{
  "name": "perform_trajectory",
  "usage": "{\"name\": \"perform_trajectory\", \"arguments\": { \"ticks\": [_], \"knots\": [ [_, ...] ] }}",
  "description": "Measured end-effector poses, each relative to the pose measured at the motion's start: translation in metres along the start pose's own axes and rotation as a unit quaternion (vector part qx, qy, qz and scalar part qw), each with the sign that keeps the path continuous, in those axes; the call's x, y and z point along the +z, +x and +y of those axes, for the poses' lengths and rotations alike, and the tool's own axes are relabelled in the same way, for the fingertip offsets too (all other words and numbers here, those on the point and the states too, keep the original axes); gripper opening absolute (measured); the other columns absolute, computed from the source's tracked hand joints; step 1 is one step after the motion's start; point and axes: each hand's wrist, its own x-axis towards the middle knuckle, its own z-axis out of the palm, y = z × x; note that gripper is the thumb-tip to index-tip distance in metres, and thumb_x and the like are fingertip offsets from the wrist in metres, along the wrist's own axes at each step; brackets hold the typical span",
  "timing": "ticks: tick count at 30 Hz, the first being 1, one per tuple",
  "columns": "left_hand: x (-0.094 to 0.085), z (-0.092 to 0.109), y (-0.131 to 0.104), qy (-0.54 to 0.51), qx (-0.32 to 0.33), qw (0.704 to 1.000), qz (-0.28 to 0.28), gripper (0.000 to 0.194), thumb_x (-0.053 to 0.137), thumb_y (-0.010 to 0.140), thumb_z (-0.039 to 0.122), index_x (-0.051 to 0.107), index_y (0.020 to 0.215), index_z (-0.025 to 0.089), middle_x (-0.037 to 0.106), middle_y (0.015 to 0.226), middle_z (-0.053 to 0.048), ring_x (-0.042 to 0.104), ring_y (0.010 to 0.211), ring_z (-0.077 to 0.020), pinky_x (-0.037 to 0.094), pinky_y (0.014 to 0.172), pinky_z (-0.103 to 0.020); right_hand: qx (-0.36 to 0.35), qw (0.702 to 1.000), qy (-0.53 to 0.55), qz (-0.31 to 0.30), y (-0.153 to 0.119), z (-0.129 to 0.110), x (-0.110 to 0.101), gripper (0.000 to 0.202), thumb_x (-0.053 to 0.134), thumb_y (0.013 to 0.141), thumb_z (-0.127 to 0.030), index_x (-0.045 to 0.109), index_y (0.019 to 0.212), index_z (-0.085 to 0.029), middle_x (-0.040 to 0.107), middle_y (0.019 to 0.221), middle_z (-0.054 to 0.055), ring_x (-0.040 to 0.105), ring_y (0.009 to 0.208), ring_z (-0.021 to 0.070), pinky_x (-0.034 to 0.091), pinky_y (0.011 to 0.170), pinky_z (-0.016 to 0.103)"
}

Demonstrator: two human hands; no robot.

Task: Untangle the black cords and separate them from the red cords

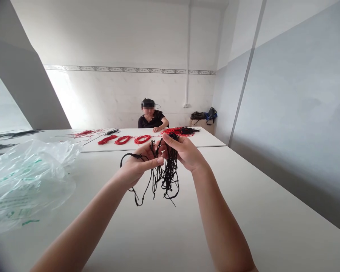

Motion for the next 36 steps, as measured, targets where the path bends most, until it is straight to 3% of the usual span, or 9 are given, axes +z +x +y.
{"name": "perform_trajectory", "arguments": {
  "ticks": [7, 14, 17, 21, 25, 29, 30, 33, 36],
  "knots": [
    [0.001, 0.0, -0.002, 0.043, -0.043, 0.998, -0.007, 0.028, 0.071, 0.078, 0.041, 0.066, 0.092, 0.017, 0.059, 0.081, -0.002, 0.056, 0.075, -0.0145, 0.047, 0.074, -0.032, 0.011, 0.999, -0.024, -0.034, -0.002, 0.0, -0.002, 0.031, 0.071, 0.079, -0.044, 0.072, 0.093, -0.017, 0.066, 0.083, 0.006, 0.062, 0.077, 0.0173, 0.051, 0.073, 0.031],
    [0.0, 0.006, -0.003, 0.04, -0.052, 0.997, -0.029, 0.015, 0.066, 0.079, 0.029, 0.074, 0.081, 0.016, 0.072, 0.093, -0.009, 0.063, 0.095, -0.0232, 0.043, 0.094, -0.039, 0.001, 0.999, -0.048, -0.023, -0.002, 0.0, -0.003, 0.027, 0.071, 0.079, -0.044, 0.069, 0.081, -0.017, 0.057, 0.066, 0.001, 0.055, 0.061, 0.0145, 0.045, 0.054, 0.028],
    [-0.001, 0.009, -0.004, -0.026, -0.05, 0.996, -0.071, 0.016, 0.06, 0.079, 0.024, 0.074, 0.078, 0.015, 0.072, 0.087, -0.009, 0.065, 0.086, -0.0215, 0.046, 0.089, -0.037, -0.015, 0.998, -0.059, -0.02, -0.002, -0.002, -0.003, 0.029, 0.069, 0.08, -0.045, 0.067, 0.072, -0.017, 0.056, 0.066, 0.001, 0.054, 0.062, 0.0128, 0.044, 0.058, 0.027],
    [-0.007, 0.018, -0.002, -0.206, -0.106, 0.967, -0.11, 0.027, 0.055, 0.083, 0.03, 0.057, 0.059, 0.016, 0.067, 0.068, -0.006, 0.064, 0.065, -0.0186, 0.05, 0.07, -0.033, -0.019, 0.998, -0.054, -0.013, -0.002, -0.002, -0.003, 0.032, 0.064, 0.084, -0.049, 0.071, 0.081, -0.017, 0.056, 0.067, 0.002, 0.053, 0.065, 0.012, 0.042, 0.061, 0.026],
    [-0.027, 0.032, 0.001, -0.34, -0.146, 0.928, -0.049, 0.028, 0.055, 0.082, 0.024, 0.044, 0.057, 0.017, 0.054, 0.053, 0.001, 0.055, 0.046, -0.0114, 0.045, 0.052, -0.026, -0.031, 1.0, 0.002, 0.0, 0.0, 0.0, -0.007, 0.03, 0.066, 0.083, -0.046, 0.071, 0.08, -0.017, 0.057, 0.068, 0.002, 0.054, 0.064, 0.0122, 0.042, 0.062, 0.027],
    [-0.057, 0.049, -0.004, -0.418, -0.09, 0.904, 0.029, 0.01, 0.053, 0.082, 0.02, 0.055, 0.073, 0.017, 0.049, 0.047, 0.006, 0.045, 0.037, -0.0051, 0.042, 0.046, -0.021, -0.027, 0.996, 0.086, 0.02, 0.002, 0.0, -0.017, 0.029, 0.069, 0.079, -0.048, 0.07, 0.076, -0.019, 0.045, 0.057, -0.003, 0.044, 0.052, 0.0091, 0.038, 0.055, 0.025],
    [-0.063, 0.054, -0.006, -0.418, -0.066, 0.905, 0.046, 0.007, 0.053, 0.082, 0.02, 0.06, 0.082, 0.017, 0.05, 0.048, 0.007, 0.044, 0.036, -0.0045, 0.041, 0.046, -0.02, -0.027, 0.994, 0.104, 0.026, 0.003, -0.001, -0.019, 0.032, 0.068, 0.078, -0.051, 0.069, 0.074, -0.02, 0.039, 0.053, -0.005, 0.038, 0.048, 0.0082, 0.034, 0.051, 0.025],
    [-0.07, 0.063, -0.013, -0.37, -0.006, 0.926, 0.078, 0.031, 0.052, 0.083, 0.02, 0.061, 0.112, 0.017, 0.054, 0.052, 0.007, 0.041, 0.035, -0.0039, 0.04, 0.045, -0.02, -0.039, 0.989, 0.139, 0.042, 0.005, -0.001, -0.025, 0.038, 0.065, 0.077, -0.058, 0.066, 0.069, -0.021, 0.024, 0.047, -0.007, 0.022, 0.041, 0.0075, 0.023, 0.043, 0.024],
    [-0.06, 0.061, -0.013, -0.293, 0.0, 0.954, 0.065, 0.037, 0.056, 0.08, 0.02, 0.062, 0.116, 0.016, 0.053, 0.053, 0.006, 0.039, 0.035, -0.0043, 0.037, 0.041, -0.021, -0.047, 0.985, 0.158, 0.042, 0.008, -0.001, -0.025, 0.035, 0.062, 0.079, -0.054, 0.066, 0.067, -0.021, 0.024, 0.045, -0.007, 0.02, 0.039, 0.0078, 0.022, 0.043, 0.025]
  ]
}}
